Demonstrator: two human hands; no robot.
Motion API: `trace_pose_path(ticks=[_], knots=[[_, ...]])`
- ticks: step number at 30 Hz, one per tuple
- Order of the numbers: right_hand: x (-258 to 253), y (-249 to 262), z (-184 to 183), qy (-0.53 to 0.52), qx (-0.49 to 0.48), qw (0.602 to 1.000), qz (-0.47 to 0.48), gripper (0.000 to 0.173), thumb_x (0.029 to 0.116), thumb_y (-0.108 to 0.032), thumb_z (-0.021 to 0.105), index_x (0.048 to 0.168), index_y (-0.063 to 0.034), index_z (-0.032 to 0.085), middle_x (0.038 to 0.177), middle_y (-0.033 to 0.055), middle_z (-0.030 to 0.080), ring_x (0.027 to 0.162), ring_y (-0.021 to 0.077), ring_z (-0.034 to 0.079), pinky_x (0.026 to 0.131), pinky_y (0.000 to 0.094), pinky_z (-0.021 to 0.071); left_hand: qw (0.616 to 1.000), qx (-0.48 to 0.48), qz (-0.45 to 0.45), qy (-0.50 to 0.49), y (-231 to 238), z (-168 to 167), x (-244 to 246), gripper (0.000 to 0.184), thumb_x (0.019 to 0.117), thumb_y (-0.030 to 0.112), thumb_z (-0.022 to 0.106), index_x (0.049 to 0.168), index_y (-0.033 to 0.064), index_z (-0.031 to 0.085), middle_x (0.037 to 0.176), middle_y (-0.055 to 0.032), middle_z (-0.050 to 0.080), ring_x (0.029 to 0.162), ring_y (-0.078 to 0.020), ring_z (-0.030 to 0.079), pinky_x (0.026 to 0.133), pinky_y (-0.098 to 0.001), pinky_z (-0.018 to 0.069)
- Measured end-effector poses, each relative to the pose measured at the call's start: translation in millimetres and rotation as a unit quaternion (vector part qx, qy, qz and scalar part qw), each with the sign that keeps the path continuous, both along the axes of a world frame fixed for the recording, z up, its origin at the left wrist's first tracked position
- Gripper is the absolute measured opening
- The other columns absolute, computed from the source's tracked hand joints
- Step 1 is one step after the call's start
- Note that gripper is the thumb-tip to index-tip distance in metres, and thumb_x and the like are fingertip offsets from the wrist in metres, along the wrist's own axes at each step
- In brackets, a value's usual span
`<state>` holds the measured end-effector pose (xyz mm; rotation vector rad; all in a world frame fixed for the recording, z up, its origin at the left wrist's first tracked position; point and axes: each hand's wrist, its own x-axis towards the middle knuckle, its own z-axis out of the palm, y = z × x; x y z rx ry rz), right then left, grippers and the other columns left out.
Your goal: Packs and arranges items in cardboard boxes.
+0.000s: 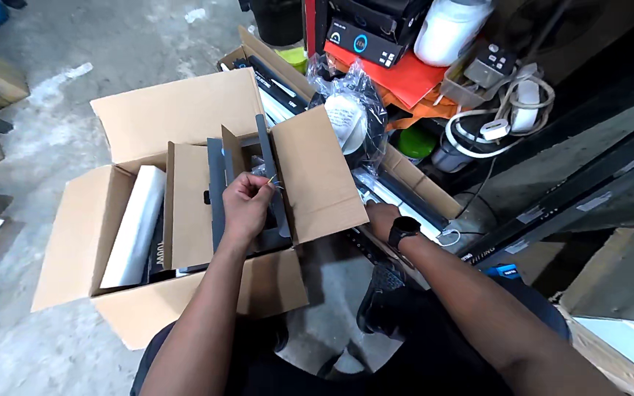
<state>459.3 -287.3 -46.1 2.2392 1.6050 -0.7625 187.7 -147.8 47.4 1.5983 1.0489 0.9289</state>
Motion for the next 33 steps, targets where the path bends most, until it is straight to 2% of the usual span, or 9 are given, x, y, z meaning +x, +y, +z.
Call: trace_pose_path(ticks=[4,7,10,13,17,21,24,27,33], knots=[[29.9,-14.1,55.0,0.12,0.081,0.987,-0.075,0.038,0.0887,-0.015,0.073,0.121,0.0038,0.066,0.116,0.0284,0.065,0.108,0.046,0.064,0.091,0.0677,0.0493,0.999,-0.031,0.015,-0.034,6.8,-0.5,-3.2,0.003,0.0938,0.007,0.069,0.096,0.0091,0.067,0.082,-0.0039,0.07,0.068,-0.0139,0.064,0.062,-0.0317,0.0549],[47.9,-28.8,105.9,0.172,0.247,0.944,-0.134,0.023,0.0956,-0.015,0.071,0.114,-0.0015,0.067,0.098,0.0194,0.068,0.086,0.0344,0.067,0.079,0.0603,0.0551,0.997,-0.058,0.018,-0.055,7.9,-1.9,-5.0,0.003,0.0936,0.008,0.069,0.096,0.0093,0.068,0.083,-0.005,0.07,0.069,-0.0154,0.064,0.062,-0.0331,0.0547],[42.8,-24.8,137.3,0.242,0.369,0.884,-0.154,0.025,0.099,-0.019,0.069,0.121,-0.008,0.064,0.092,0.0101,0.068,0.074,0.0211,0.064,0.069,0.0467,0.0563,0.994,-0.084,0.015,-0.062,5.2,-0.5,-4.0,0.002,0.0949,0.009,0.068,0.097,0.0089,0.068,0.084,-0.0057,0.069,0.07,-0.0155,0.064,0.063,-0.0328,0.0545],[14.8,-9.0,133.2,0.338,0.42,0.833,-0.129,0.025,0.1026,-0.021,0.058,0.124,-0.0094,0.065,0.096,0.0065,0.07,0.073,0.0168,0.065,0.066,0.0385,0.0568,0.993,-0.089,0.011,-0.071,5.2,-1.5,-0.3,0.003,0.0934,0.006,0.068,0.096,0.007,0.068,0.082,-0.0064,0.069,0.07,-0.0158,0.065,0.065,-0.033,0.0554],[-27.6,15.4,113.5,0.42,0.425,0.794,-0.109,0.016,0.0932,-0.013,0.072,0.109,-0.0082,0.073,0.106,0.0049,0.069,0.077,0.0157,0.066,0.068,0.035,0.0595,0.991,-0.08,0.006,-0.109,7.3,-8.4,1.5,0.004,0.091,0.003,0.068,0.094,0.0058,0.068,0.082,-0.0066,0.069,0.072,-0.016,0.066,0.068,-0.0329,0.0569],[-44.6,28.3,108.2,0.484,0.4,0.773,-0.093,0.013,0.0961,-0.018,0.07,0.103,-0.0094,0.076,0.099,0.0027,0.072,0.079,0.0142,0.067,0.071,0.0317,0.0593,0.985,-0.087,0.006,-0.15,9.4,-8.4,-1.7,0.006,0.0901,-0.001,0.069,0.093,0.0041,0.068,0.081,-0.0074,0.07,0.071,-0.0151,0.065,0.068,-0.031,0.0564],[-44.1,34.9,108.5,0.5,0.382,0.771,-0.096,0.009,0.0923,-0.017,0.075,0.098,-0.011,0.078,0.101,0.0021,0.073,0.084,0.0147,0.068,0.075,0.0326,0.0591,0.979,-0.097,0.0,-0.182,12.4,-13.1,-5.7,0.008,0.0874,-0.001,0.07,0.093,0.0041,0.068,0.081,-0.0084,0.07,0.073,-0.0162,0.066,0.07,-0.0329,0.0579],[-45.1,43.9,102.0,0.468,0.374,0.794,-0.103,0.004,0.0924,-0.016,0.075,0.092,-0.0118,0.076,0.1,0.0012,0.072,0.081,0.0133,0.067,0.072,0.0314,0.0584,0.972,-0.113,-0.017,-0.207,12.3,-15.8,-8.6,0.008,0.0863,-0.002,0.07,0.093,0.0032,0.068,0.082,-0.0104,0.07,0.074,-0.0174,0.067,0.073,-0.0346,0.0582],[-57.7,57.0,91.5,0.478,0.345,0.802,-0.099,0.007,0.0934,-0.017,0.073,0.092,-0.0103,0.075,0.098,0.0014,0.07,0.079,0.0107,0.065,0.071,0.0281,0.056,0.965,-0.142,-0.015,-0.221,8.7,-14.5,-9.3,0.01,0.0835,-0.005,0.07,0.089,0.0024,0.067,0.084,-0.011,0.071,0.077,-0.0176,0.068,0.075,-0.0341,0.0583]])
